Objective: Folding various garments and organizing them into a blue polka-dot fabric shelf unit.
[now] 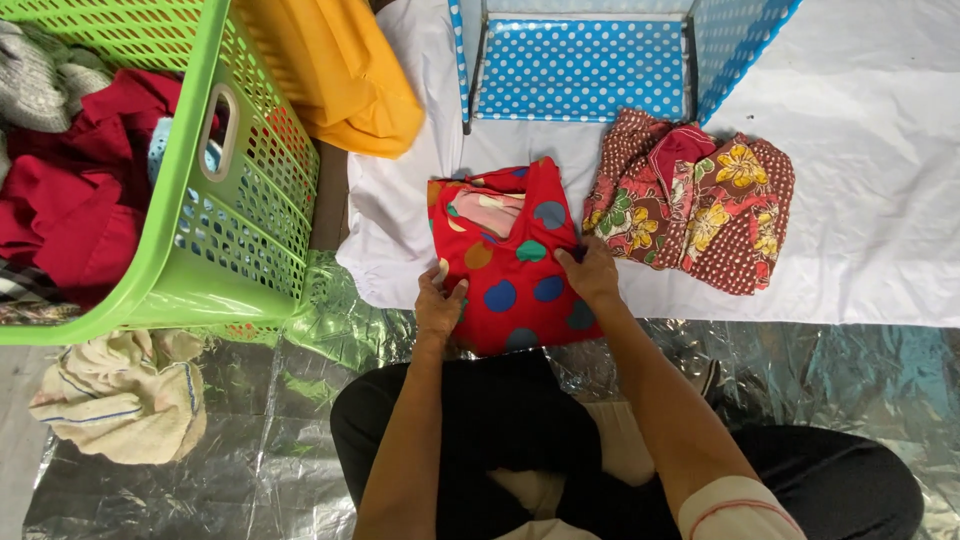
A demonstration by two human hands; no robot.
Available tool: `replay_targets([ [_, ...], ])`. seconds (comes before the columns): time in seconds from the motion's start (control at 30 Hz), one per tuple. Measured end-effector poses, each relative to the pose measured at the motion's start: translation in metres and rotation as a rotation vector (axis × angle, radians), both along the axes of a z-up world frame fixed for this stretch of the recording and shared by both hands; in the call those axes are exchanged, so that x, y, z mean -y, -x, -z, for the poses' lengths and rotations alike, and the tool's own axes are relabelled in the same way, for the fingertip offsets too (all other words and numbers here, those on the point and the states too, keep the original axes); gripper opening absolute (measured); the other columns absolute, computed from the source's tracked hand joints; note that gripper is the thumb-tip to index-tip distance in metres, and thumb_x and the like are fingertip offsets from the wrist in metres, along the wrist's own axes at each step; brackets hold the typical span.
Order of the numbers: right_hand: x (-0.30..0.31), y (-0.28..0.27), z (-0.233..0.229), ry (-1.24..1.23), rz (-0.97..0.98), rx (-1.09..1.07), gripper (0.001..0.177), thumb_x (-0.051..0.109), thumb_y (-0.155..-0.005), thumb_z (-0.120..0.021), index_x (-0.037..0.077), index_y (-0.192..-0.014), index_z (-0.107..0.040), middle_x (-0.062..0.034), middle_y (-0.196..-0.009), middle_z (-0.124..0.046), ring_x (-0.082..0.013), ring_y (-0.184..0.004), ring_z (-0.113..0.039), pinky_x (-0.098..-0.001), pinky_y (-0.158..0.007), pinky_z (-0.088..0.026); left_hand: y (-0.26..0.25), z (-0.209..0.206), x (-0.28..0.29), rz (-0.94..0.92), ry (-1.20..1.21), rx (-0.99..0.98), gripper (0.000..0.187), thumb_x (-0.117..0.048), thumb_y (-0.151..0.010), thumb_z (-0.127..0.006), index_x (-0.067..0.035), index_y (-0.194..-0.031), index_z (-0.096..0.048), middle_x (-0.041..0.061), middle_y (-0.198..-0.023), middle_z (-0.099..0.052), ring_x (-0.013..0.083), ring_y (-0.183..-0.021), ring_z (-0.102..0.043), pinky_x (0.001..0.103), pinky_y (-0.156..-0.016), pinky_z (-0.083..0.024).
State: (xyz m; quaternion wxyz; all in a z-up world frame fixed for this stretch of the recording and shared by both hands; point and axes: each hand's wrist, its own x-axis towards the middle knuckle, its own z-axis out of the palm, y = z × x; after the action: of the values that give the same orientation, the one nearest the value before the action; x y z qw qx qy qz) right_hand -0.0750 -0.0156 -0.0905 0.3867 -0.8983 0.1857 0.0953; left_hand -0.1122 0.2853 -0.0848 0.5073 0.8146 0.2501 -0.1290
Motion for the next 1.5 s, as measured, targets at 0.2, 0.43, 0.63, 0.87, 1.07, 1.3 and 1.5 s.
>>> replay_targets([
  [0.2, -0.001, -0.021, 0.008, -0.071, 0.127, -0.148, 0.086, 0.072, -0.086, -0.066, 0.011, -0.145, -0.052, -0.0190, -0.140, -0.058, -0.0376, -0.133, -0.056, -0.0502, -0.111, -0.045, -0.013, -0.023, 0.018, -0.065, 0.046, -0.098, 0.084, -0.044, -0.084, -0.080, -0.007, -0.150, -0.043, 0.017, -0.144, -0.060, 0.0323, -0.137, -0.054, 0.043, -0.110, -0.051],
  [0.43, -0.015, -0.027, -0.022, -0.212, 0.148, -0.249, 0.084, 0.068, -0.081, -0.073, 0.010, -0.141, -0.061, -0.0197, -0.140, -0.062, -0.0392, -0.134, -0.055, -0.0496, -0.109, -0.047, -0.030, -0.031, 0.032, -0.083, 0.145, -0.153, 0.092, -0.052, -0.076, -0.086, -0.013, -0.151, -0.049, 0.012, -0.146, -0.059, 0.0308, -0.135, -0.055, 0.044, -0.108, -0.051],
  [0.63, -0.022, -0.012, -0.106, -0.765, 0.369, -0.104, 0.062, 0.025, -0.072, -0.090, 0.005, -0.127, -0.069, -0.0253, -0.130, -0.065, -0.0428, -0.126, -0.059, -0.0547, -0.096, -0.054, -0.026, -0.076, 0.034, -0.381, 0.771, -0.023, 0.074, -0.005, -0.070, -0.081, -0.007, -0.140, -0.057, 0.022, -0.126, -0.066, 0.0371, -0.114, -0.064, 0.050, -0.095, -0.053],
  [0.87, -0.018, -0.004, -0.156, -1.018, 0.337, 0.024, 0.080, 0.029, -0.077, -0.093, 0.001, -0.139, -0.051, -0.0205, -0.131, -0.060, -0.0377, -0.123, -0.059, -0.0533, -0.091, -0.056, -0.023, -0.136, 0.031, -0.327, 0.933, -0.091, 0.062, -0.019, -0.076, -0.082, -0.011, -0.134, -0.062, 0.017, -0.132, -0.064, 0.0353, -0.122, -0.060, 0.047, -0.102, -0.049],
  [1.07, -0.002, -0.020, -0.152, -0.900, 0.274, 0.031, 0.084, 0.022, -0.080, -0.089, 0.006, -0.149, -0.045, -0.0200, -0.135, -0.058, -0.0376, -0.123, -0.062, -0.0543, -0.089, -0.061, -0.044, -0.124, 0.027, -0.258, 0.791, -0.098, 0.059, -0.029, -0.079, -0.092, -0.001, -0.125, -0.067, 0.026, -0.111, -0.072, 0.0403, -0.099, -0.073, 0.054, -0.078, -0.061],
  [1.3, 0.001, -0.024, -0.196, -1.030, 0.127, 0.558, 0.057, 0.008, -0.098, -0.073, 0.001, -0.147, -0.045, -0.0176, -0.135, -0.062, -0.0286, -0.126, -0.061, -0.0434, -0.104, -0.056, -0.082, -0.136, 0.031, -0.206, 0.698, 0.341, 0.021, -0.031, -0.088, -0.084, -0.016, -0.102, -0.077, 0.009, -0.088, -0.076, 0.0222, -0.078, -0.077, 0.036, -0.068, -0.065],
  [1.5, -0.003, 0.019, -0.125, -0.864, 0.270, 0.254, 0.042, 0.016, -0.094, -0.075, 0.006, -0.131, -0.058, -0.0125, -0.115, -0.065, -0.0276, -0.110, -0.066, -0.0392, -0.085, -0.061, -0.036, -0.106, 0.029, -0.133, 0.352, 0.077, 0.056, -0.048, -0.081, -0.085, -0.011, -0.121, -0.074, 0.018, -0.109, -0.074, 0.0306, -0.106, -0.071, 0.044, -0.085, -0.059],
])
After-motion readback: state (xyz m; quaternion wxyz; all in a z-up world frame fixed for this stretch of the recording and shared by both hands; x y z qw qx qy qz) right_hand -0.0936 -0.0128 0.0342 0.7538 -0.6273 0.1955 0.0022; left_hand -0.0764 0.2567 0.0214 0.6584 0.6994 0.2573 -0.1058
